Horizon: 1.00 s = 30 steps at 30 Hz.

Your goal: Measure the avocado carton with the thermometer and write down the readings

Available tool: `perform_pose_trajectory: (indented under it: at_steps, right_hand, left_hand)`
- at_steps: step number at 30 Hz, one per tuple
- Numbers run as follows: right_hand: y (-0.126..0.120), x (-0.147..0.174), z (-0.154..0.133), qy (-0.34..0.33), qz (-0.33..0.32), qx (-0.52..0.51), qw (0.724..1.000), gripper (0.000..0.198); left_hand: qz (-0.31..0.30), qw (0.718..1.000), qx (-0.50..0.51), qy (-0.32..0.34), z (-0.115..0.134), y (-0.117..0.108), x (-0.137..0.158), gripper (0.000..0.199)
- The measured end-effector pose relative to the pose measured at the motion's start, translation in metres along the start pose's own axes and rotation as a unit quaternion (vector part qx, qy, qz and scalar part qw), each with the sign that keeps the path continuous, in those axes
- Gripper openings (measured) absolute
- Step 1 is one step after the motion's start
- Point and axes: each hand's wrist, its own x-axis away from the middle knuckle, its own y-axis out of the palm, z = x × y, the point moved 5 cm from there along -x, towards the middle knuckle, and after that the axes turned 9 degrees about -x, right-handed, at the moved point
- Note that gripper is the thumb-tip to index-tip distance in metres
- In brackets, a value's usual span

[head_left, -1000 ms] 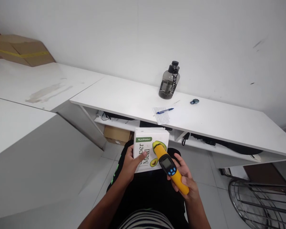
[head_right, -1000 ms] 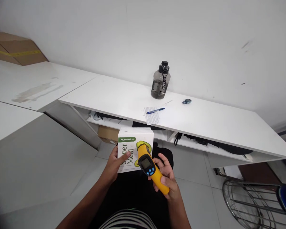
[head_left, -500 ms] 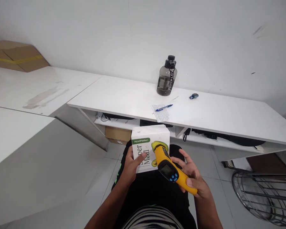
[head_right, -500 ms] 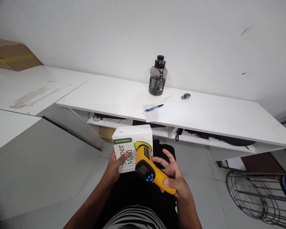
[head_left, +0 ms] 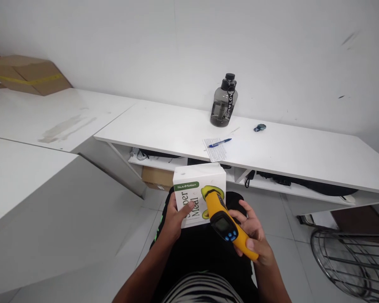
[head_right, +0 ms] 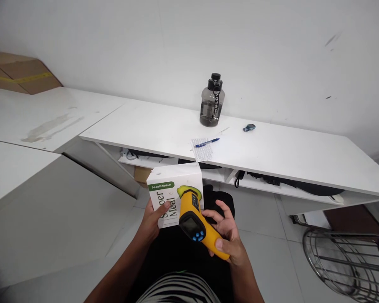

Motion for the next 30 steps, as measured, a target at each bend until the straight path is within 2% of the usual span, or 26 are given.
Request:
perform_pose_trajectory:
  at_steps: [4,9,15,19,24,30]
  right_hand:
    - [0.000,0.000,0.003,0.012,0.013,0.008,1.000,0.084]
    - [-0.003,-0.001,0.003,0.014,-0.011,0.002,1.000,0.081]
    - [-0.013,-0.001,0.005,0.026,-0.033,0.001,0.999,0.084]
    - [-0.009,-0.002,0.003,0.025,-0.027,-0.001,0.999,0.085]
    - [0.001,-0.004,0.000,0.020,-0.020,-0.007,1.000,0.077]
    - [-0.002,-0.003,0.004,0.017,-0.009,-0.010,1.000,0.063]
  left_hand:
    - [0.005,1.000,0.008,0.006,-0.001,-0.001,0.000,0.075]
    - [-0.002,1.000,0.007,0.007,-0.002,-0.002,0.002,0.074]
    - [0.005,1.000,0.011,0.004,-0.003,-0.003,0.000,0.075]
    - [0.004,1.000,0.013,0.006,-0.001,-0.002,0.001,0.078]
    - [0.012,1.000,0.012,0.008,-0.001,-0.003,0.002,0.079]
    - [0.010,1.000,0.015,0.006,0.000,-0.002,0.001,0.078]
